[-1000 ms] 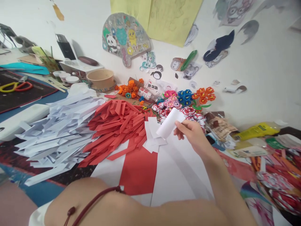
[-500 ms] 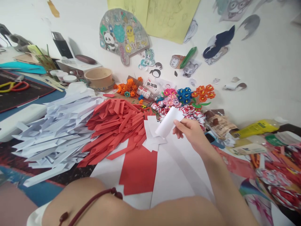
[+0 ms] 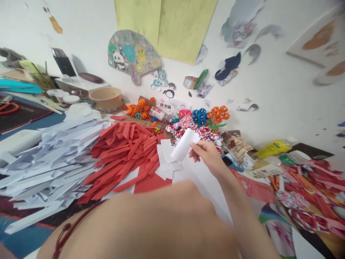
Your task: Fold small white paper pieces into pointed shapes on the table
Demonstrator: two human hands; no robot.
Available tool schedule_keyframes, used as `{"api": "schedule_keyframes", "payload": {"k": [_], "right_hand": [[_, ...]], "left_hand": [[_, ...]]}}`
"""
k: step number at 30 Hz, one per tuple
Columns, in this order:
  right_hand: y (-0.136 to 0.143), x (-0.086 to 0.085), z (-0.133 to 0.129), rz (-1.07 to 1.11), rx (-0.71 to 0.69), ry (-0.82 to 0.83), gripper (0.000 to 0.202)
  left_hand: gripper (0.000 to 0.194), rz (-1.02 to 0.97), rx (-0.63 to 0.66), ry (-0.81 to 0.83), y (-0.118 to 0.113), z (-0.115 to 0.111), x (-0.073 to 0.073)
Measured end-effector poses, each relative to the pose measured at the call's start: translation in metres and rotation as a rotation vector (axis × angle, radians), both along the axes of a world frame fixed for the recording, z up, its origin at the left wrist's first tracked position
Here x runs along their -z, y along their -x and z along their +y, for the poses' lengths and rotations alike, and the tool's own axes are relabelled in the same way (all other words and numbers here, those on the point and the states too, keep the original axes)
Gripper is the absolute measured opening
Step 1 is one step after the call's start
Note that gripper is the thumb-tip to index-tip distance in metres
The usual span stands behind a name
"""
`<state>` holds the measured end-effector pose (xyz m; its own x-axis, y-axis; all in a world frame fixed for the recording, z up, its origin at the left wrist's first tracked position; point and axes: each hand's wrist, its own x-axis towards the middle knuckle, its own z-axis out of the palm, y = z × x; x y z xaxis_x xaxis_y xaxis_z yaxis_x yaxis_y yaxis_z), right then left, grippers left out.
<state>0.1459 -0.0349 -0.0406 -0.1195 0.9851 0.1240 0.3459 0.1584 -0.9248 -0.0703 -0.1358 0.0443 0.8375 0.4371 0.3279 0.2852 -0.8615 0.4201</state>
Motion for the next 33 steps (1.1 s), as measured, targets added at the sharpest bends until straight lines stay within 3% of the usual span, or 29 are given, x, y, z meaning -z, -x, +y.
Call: {"api": "schedule_keyframes", "payload": {"k": [3, 5, 9, 12, 16, 20, 25, 33], "right_hand": [[-0.005, -0.003, 0.002, 0.034, 0.026, -0.025, 0.040], [-0.010, -0.007, 0.002, 0.035, 0.057, -0.067, 0.041], [-0.022, -0.008, -0.004, 0.005, 0.132, -0.095, 0.046], [-0.024, 0.007, -0.017, 0.004, 0.128, -0.070, 0.046], [-0.014, 0.038, -0.041, 0.029, 0.073, 0.011, 0.047], [-0.008, 0.059, -0.056, 0.007, 0.088, -0.007, 0.046], [-0.007, 0.067, -0.064, 0.034, 0.159, -0.014, 0.040], [0.006, 0.061, -0.075, 0.068, 0.223, -0.008, 0.036]], "left_hand": [[0.021, 0.183, -0.051, -0.216, -0.016, 0.030, -0.009], [0.023, 0.254, -0.284, -0.343, -0.029, 0.051, -0.005], [0.026, 0.144, -0.605, -0.468, -0.047, 0.076, 0.025], [0.035, 0.020, -0.677, -0.269, -0.052, 0.078, 0.063], [0.034, -0.163, -0.585, 0.207, -0.055, 0.075, 0.114], [0.031, -0.312, -0.502, 0.430, -0.061, 0.076, 0.143], [0.035, -0.450, -0.425, 0.656, -0.060, 0.075, 0.148], [0.029, -0.543, -0.471, 0.736, -0.055, 0.069, 0.139]]}}
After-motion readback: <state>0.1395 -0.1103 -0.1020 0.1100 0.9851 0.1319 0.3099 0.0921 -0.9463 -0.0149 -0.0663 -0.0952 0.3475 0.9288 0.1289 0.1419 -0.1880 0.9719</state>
